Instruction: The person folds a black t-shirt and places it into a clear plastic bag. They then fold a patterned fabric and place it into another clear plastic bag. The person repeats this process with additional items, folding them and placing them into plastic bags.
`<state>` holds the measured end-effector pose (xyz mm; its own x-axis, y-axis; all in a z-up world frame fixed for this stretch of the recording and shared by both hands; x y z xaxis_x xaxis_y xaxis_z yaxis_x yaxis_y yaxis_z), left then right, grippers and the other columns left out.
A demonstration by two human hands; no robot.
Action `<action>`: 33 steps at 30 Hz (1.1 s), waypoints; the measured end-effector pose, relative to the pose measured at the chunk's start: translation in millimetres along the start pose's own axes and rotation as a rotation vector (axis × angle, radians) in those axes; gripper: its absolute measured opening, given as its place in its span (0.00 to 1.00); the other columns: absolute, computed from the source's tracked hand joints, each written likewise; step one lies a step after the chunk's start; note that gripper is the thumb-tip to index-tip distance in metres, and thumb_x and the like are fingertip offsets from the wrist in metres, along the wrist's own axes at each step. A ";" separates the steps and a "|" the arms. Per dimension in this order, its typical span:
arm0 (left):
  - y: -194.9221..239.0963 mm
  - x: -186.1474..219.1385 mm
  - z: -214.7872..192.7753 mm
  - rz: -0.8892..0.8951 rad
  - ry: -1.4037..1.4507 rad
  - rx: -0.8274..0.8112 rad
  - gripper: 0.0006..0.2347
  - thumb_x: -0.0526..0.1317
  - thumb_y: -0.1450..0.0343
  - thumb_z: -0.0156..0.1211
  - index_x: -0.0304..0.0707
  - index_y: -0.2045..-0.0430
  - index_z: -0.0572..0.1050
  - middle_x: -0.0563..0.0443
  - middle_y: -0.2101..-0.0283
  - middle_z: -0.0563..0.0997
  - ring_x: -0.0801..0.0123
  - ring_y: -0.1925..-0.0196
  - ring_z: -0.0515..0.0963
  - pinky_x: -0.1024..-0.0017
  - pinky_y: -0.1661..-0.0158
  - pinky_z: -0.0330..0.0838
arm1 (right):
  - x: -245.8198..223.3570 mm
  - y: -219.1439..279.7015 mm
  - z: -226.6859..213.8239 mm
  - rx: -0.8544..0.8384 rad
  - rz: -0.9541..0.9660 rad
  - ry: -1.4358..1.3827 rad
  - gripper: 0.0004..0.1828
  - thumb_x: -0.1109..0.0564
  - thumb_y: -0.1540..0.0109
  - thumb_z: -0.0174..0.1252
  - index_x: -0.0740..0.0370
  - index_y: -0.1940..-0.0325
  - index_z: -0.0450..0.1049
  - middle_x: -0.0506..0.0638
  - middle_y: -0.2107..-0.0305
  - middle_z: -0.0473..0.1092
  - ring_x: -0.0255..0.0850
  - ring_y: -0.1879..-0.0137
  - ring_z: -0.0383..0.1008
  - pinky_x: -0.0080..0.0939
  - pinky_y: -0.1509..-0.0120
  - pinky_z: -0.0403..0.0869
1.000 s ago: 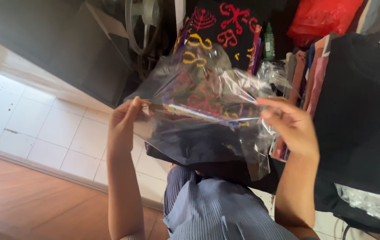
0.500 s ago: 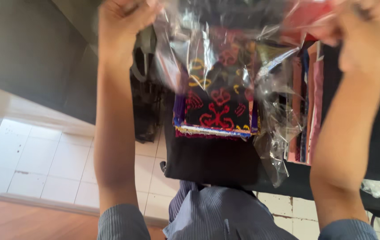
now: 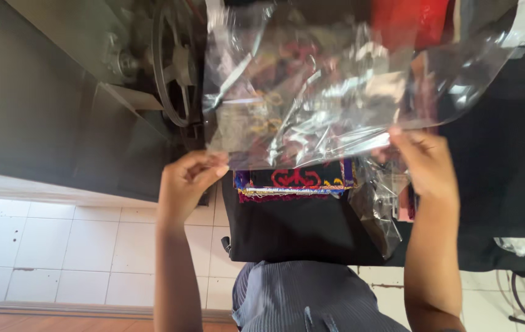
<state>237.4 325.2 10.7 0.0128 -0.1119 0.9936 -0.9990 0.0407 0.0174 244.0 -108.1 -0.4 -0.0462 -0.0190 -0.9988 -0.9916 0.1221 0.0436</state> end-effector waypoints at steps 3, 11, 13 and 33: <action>12.1 -40.5 1.9 -0.208 0.029 0.074 0.07 0.36 0.27 0.66 0.29 0.62 0.83 0.38 0.59 0.87 0.66 0.55 0.84 0.73 0.52 0.75 | 43.1 5.9 3.2 0.029 0.259 0.088 0.15 0.50 0.31 0.62 0.67 0.60 0.78 0.54 0.71 0.76 0.37 0.71 0.73 0.37 0.67 0.67; 24.8 -74.4 9.7 -0.202 0.166 0.054 0.09 0.40 0.27 0.61 0.30 0.61 0.78 0.48 0.60 0.85 0.68 0.54 0.86 0.72 0.53 0.79 | 66.7 18.5 -2.6 -0.034 0.153 0.151 0.11 0.53 0.34 0.61 0.64 0.60 0.80 0.43 0.66 0.77 0.25 0.57 0.74 0.25 0.49 0.69; 24.8 -76.1 11.4 -0.185 0.178 0.129 0.09 0.39 0.26 0.63 0.29 0.62 0.79 0.48 0.65 0.84 0.68 0.58 0.86 0.73 0.55 0.79 | 72.2 23.8 -3.1 0.043 0.169 0.099 0.07 0.57 0.34 0.63 0.64 0.60 0.79 0.44 0.67 0.75 0.27 0.58 0.72 0.27 0.52 0.68; -18.7 -70.9 -2.2 0.630 -0.772 0.340 0.23 0.32 0.29 0.68 0.31 0.40 0.67 0.37 0.35 0.69 0.45 0.38 0.75 0.60 0.43 0.75 | 30.0 49.3 6.2 0.272 -0.570 1.179 0.31 0.63 0.34 0.66 0.56 0.27 0.68 0.59 0.30 0.63 0.60 0.30 0.63 0.59 0.26 0.66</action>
<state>255.2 334.5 -59.9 -0.4238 -0.7743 0.4700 -0.7768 0.0439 -0.6283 194.4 -96.5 -28.4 0.1503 -0.9560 -0.2519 -0.8581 0.0004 -0.5135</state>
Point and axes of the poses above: each hand's wrist, its own y-axis away from the middle knuckle, its own z-axis out of the palm, x = y × z, the point moved 4 cm from there along -y, towards the middle knuckle
